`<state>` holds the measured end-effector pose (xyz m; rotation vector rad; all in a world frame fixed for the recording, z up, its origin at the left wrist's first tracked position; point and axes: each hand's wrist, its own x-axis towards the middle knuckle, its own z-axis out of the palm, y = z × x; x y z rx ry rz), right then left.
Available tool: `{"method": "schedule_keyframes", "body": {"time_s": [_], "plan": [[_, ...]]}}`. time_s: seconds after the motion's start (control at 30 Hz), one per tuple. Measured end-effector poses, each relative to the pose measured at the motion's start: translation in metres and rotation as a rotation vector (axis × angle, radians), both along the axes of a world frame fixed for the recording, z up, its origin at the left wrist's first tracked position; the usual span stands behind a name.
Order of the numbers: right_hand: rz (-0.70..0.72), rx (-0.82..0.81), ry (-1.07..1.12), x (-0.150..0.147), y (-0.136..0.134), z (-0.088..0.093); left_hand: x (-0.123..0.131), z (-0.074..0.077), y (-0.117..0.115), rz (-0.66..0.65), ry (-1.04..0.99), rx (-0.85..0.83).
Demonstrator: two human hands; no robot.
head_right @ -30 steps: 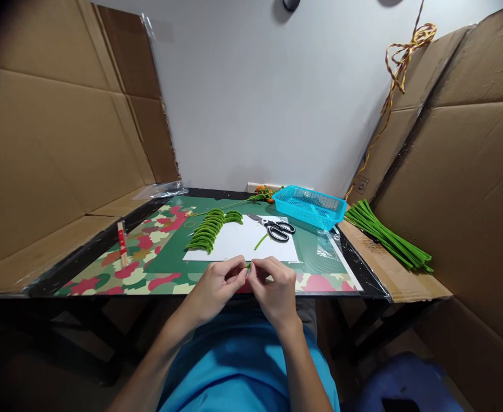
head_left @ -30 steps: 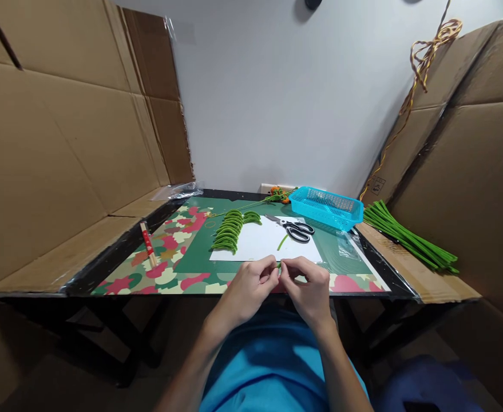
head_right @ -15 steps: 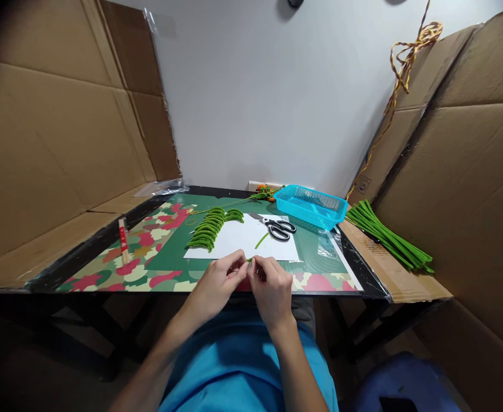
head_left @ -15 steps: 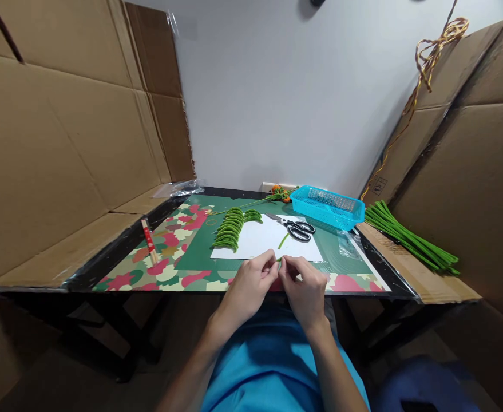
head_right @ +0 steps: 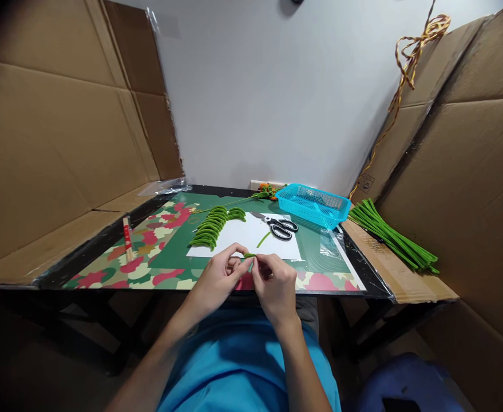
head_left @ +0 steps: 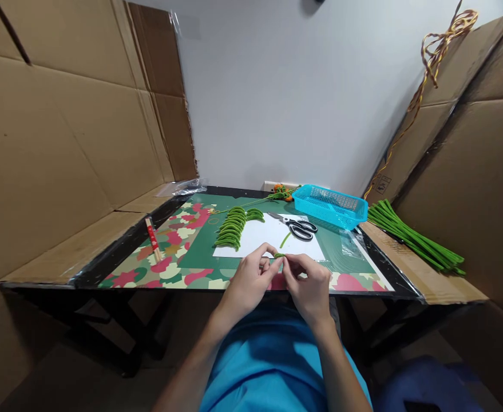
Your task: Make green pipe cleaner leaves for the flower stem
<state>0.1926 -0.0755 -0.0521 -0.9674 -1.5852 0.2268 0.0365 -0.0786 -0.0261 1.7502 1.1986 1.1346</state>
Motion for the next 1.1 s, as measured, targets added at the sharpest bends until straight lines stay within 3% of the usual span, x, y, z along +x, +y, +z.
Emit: {"method": "schedule_keyframes", "body": {"time_s": [0.53,0.73,0.83,0.93,1.1], "plan": [[-0.003,-0.019,-0.009,-0.001,0.0,0.002,0.002,-0.001,0.0,0.071,0.038,0.034],[0.019,-0.051,-0.022,-0.005,0.002,0.005,0.004,0.002,-0.001,0.132,0.145,0.055],[0.017,-0.042,-0.077,-0.003,-0.004,0.006,0.0,0.006,0.002,0.154,0.29,0.156],[-0.007,-0.029,-0.125,0.02,-0.006,0.009,-0.013,0.014,0.015,0.238,0.492,0.32],[-0.448,0.046,0.033,0.123,0.025,0.028,-0.037,0.032,0.07,0.165,0.746,0.401]]}}
